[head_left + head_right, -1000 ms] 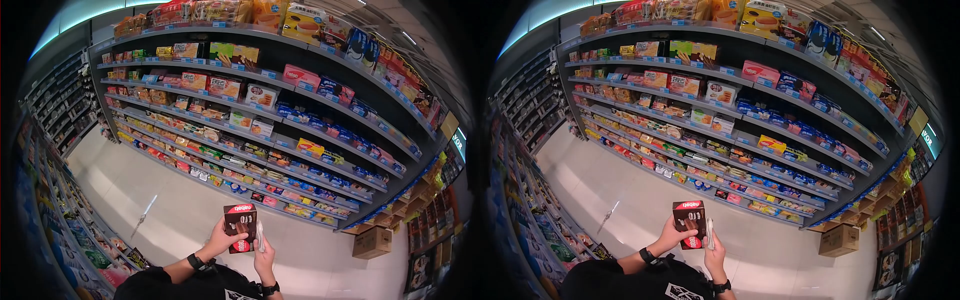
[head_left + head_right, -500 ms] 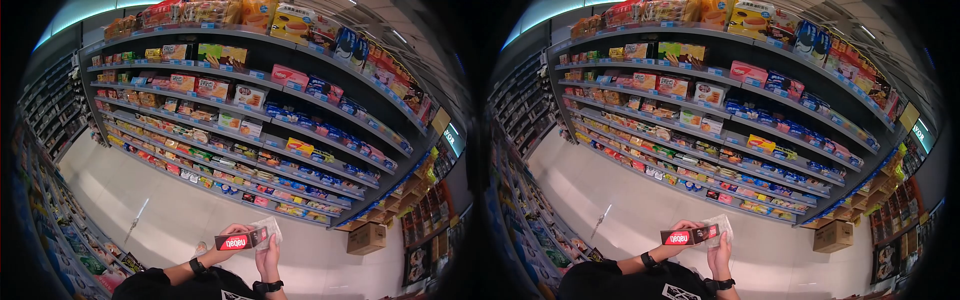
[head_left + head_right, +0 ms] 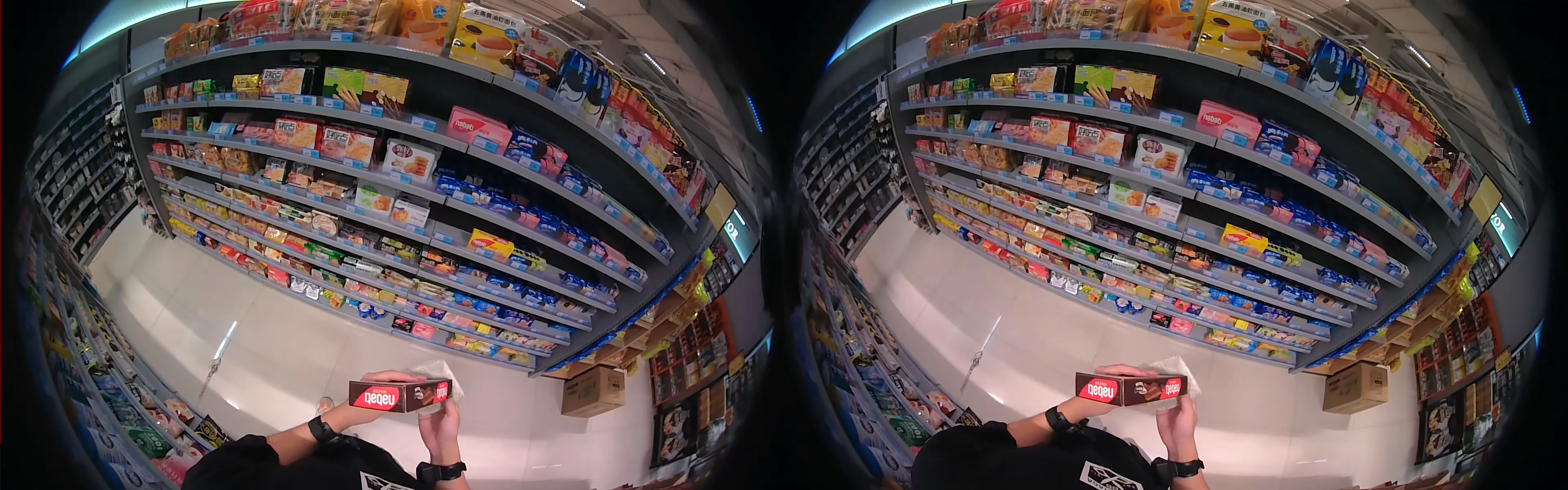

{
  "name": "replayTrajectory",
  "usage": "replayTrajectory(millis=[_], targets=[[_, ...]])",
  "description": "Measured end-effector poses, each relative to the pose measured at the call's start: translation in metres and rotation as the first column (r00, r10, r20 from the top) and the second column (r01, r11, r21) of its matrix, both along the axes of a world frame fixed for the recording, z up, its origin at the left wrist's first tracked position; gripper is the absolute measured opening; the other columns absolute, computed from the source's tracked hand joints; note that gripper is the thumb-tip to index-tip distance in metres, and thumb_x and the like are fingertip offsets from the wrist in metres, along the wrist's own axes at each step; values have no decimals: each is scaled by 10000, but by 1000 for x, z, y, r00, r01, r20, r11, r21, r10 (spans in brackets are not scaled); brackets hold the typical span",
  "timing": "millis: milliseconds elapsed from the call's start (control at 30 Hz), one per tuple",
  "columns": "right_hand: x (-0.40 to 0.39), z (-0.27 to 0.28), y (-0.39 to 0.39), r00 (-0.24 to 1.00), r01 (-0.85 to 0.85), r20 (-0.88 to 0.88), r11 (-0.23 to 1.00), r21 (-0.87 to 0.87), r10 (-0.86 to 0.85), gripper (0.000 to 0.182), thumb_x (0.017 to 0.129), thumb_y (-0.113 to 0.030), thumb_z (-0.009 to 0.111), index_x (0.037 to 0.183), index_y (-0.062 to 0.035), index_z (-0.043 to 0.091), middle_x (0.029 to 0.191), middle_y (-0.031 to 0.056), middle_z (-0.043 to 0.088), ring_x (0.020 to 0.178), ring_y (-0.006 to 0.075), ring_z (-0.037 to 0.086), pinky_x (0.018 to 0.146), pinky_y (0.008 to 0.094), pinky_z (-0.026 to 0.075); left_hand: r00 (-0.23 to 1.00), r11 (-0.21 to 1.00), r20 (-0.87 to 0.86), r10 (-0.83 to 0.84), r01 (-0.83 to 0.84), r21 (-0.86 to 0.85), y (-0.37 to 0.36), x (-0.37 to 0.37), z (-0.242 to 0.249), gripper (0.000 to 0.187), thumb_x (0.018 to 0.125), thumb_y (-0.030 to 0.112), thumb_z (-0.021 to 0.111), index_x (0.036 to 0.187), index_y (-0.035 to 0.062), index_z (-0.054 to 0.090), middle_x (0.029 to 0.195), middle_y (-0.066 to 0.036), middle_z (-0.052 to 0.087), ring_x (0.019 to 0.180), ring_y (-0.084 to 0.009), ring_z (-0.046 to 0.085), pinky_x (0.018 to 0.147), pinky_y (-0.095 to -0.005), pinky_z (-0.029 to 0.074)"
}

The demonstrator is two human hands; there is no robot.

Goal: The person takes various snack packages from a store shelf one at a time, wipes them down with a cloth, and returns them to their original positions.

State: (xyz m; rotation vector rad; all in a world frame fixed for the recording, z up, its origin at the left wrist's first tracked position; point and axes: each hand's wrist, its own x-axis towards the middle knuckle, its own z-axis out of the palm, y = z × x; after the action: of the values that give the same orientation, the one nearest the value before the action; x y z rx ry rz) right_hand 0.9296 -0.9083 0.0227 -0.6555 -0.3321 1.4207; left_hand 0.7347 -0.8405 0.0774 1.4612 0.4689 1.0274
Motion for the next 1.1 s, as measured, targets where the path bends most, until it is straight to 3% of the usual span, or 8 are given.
replayTrajectory(millis=[133, 267, 333, 500, 700, 767, 867, 1100], targets=[[-10, 31, 12, 989, 127, 78, 992, 11, -128, 456, 1140, -334, 433, 1467, -24, 501, 1427, 125, 614, 1307, 245, 600, 1130, 429, 464, 954, 994, -291, 70, -91, -58, 16, -13, -1, 453, 855, 88, 865, 1266, 24, 687, 1244, -85, 732, 1221, -170, 667, 1026, -340, 548], [-19, 11, 28, 878, 169, 454, 986, 0, -151, 438, 1121, -329, 513, 1411, -4, 565, 1352, 105, 660, 1247, 192, 614, 1075, 365, 464, 993, 953, 29, 115, -102, -286, 36, -18, 2, 442, 845, 130, 887, 1225, 13, 692, 1153, -93, 757, 981, -122, 719, 887, -314, 576], [-34, 11, 35, 748, 103, 662, 994, -42, -49, 384, 1105, -304, 569, 1334, -3, 633, 1261, 62, 695, 1169, 130, 618, 1019, 317, 466, 979, 960, -103, 176, -193, -202, 48, -24, -2, 431, 849, 157, 883, 1206, 5, 695, 1115, -101, 771, 905, -114, 725, 838, -304, 577], [-56, 29, 74, 778, 153, 618, 988, -9, -114, 397, 1107, -319, 566, 1330, 4, 624, 1240, 47, 680, 1119, 109, 603, 982, 292, 461, 870, 969, -488, 72, -178, -173, 84, -51, -7, 490, 818, 167, 900, 1224, -3, 684, 1108, -91, 768, 1008, -116, 705, 893, -301, 567], [-83, 50, 124, 590, 104, 802, 994, 45, -98, 422, 1105, -323, 560, 1360, 10, 608, 1288, 75, 674, 1162, 146, 621, 995, 311, 477, 954, 952, -280, 102, -175, -251, 117, -72, -28, 563, 837, 231, 888, 1275, -4, 624, 1133, -100, 755, 1026, -151, 715, 912, -328, 570], [-97, 48, 139, 516, 62, 851, 995, 73, -95, 449, 1103, -326, 561, 1389, 19, 596, 1346, 107, 673, 1226, 184, 631, 1033, 327, 481, 987, 909, -9, 162, -152, -388, 127, -76, -33, 548, 890, 204, 850, 1319, -1, 578, 1203, -93, 721, 1082, -152, 695, 937, -320, 561], [-126, 50, 150, 156, -144, 973, 971, 193, -170, 477, 1043, -166, 643, 1479, -3, 538, 1548, 246, 514, 1420, 376, 530, 1138, 399, 439, 926, 757, 140, 351, -192, -624, 149, -94, -33, 400, 981, 173, 749, 1315, 32, 578, 1217, -60, 690, 1080, -138, 680, 945, -318, 550], [-151, 25, 173, 74, -212, 994, 975, -64, 82, 460, 1057, -176, 625, 1481, -16, 543, 1214, 210, 728, 1068, 228, 696, 964, 325, 507, 808, 578, 244, 536, -140, -804, 194, -138, -63, 301, 1065, 251, 634, 1286, 115, 482, 1168, -55, 649, 986, -139, 682, 874, -326, 576]])
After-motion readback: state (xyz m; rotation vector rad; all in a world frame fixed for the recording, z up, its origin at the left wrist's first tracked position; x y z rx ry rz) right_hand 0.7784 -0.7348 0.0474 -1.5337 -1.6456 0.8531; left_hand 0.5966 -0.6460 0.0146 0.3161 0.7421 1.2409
